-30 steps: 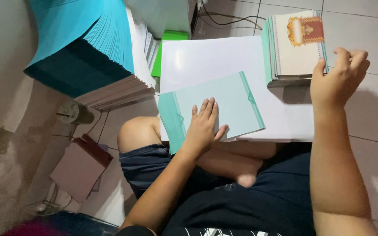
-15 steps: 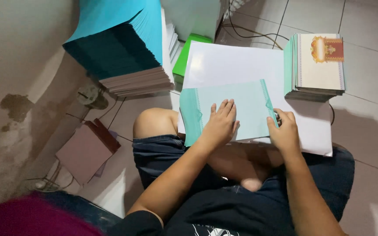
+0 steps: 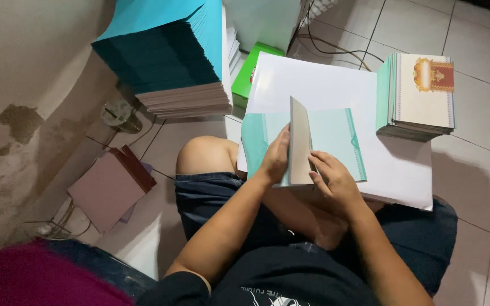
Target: The person sits on the floor and folds a light blue paper cover around a small booklet. They repeatedly smooth the cover and place the finished item onto a stack of similar booklets to the right.
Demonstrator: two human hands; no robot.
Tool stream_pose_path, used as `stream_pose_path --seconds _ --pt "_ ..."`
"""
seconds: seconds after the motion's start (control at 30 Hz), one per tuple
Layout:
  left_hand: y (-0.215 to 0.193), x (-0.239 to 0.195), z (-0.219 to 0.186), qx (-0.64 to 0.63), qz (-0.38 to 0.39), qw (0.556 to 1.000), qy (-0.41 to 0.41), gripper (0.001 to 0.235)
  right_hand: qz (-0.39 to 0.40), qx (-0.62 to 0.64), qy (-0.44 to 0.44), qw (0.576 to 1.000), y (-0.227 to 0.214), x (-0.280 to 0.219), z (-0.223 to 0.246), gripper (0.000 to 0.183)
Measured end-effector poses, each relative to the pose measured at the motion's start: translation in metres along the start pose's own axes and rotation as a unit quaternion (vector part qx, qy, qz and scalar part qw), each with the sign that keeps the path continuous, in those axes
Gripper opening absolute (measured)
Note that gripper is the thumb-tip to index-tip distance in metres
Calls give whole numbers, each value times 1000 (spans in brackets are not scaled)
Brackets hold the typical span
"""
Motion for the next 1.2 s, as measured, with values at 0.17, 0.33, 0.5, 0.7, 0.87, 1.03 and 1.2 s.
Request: stream_pose_path --seconds 0.17,0.33,0.5,0.7,0.87,1.03,1.2 --pt "-15 0 -12 102 -151 972 147 59 -25 -70 -8 997 0 -6 2 37" --pt "15 4 -16 482 -114 845 201 66 -6 -141 20 990 5 -7 1 40" --pt "16 11 40 551 -5 832 54 54 -31 -161 22 986 16 -13 -17 44" --pt "17 10 39 554 -11 831 50 55 79 -191 71 976 24 28 -17 54" --pt "18 11 36 580 -7 814 29 53 176 -222 85 955 41 40 -45 63" --pt "17 13 35 574 20 818 0 53 177 -244 58 952 41 7 -35 68" --pt "20 14 37 570 38 821 -9 53 212 -237 78 945 44 27 -43 67"
Point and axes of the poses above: each hand's wrist, its own x-axis towards the middle knuckle, its own y-axis out of the palm, z = x × y, the point moved 6 cm from there along x, towards the middle knuckle, and after that the axes turned 1 degree about -x, right-handed, at the moved point
